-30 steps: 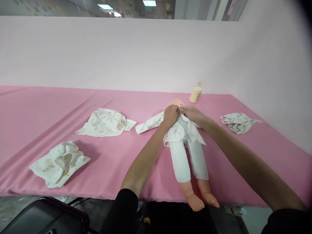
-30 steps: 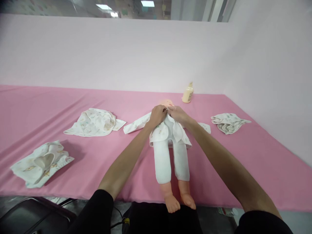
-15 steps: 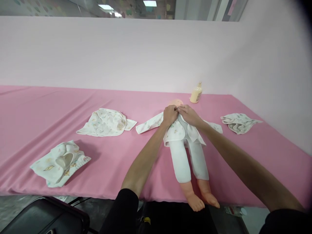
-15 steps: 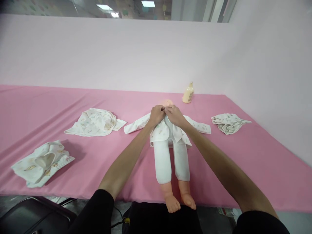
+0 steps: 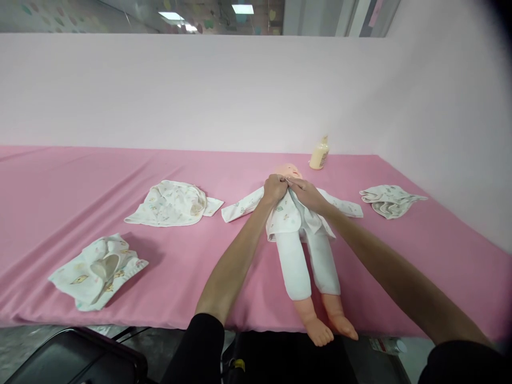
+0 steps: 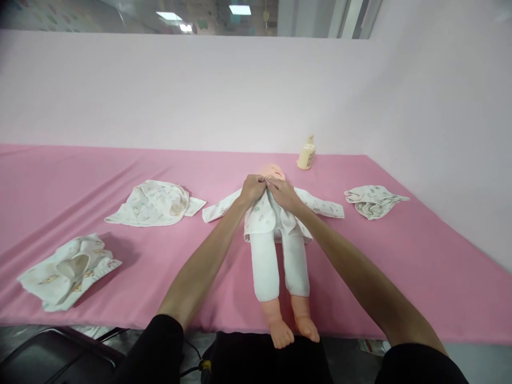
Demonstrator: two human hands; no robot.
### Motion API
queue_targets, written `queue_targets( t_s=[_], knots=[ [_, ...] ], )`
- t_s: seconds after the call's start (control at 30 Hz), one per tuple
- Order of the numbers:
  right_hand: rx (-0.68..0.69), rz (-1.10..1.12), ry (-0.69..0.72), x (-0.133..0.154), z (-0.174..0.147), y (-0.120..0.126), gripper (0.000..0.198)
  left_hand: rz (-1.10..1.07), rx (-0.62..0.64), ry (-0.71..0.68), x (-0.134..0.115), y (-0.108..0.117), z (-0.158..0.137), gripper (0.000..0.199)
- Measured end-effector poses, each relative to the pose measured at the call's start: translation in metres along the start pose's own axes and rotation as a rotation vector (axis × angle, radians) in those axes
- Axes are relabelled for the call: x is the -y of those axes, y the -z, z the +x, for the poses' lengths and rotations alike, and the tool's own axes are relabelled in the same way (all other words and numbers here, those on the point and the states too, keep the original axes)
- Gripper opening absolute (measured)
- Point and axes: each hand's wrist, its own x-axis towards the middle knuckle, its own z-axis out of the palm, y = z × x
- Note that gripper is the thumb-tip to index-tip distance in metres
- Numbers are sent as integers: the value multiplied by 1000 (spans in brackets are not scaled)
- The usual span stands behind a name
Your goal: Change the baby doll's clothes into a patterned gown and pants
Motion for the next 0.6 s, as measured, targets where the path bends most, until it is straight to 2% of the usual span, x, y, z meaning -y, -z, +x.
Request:
queue_targets(
  t_s=[0.13, 0.3, 0.43, 0.6],
  knots=[
    [30, 33, -37, 2, -3, 0, 39, -301, 138, 172, -2, 8, -2, 11],
    [45, -49, -10, 2, -2, 0, 44, -405, 128, 303, -2, 14, -1, 3],
    [45, -85, 2, -1, -2, 0, 42, -399, 117, 278, 2, 13, 2, 9],
    [16, 36, -66, -13, -4, -3, 45, -263, 90, 152, 7, 7, 3, 13]
  ],
)
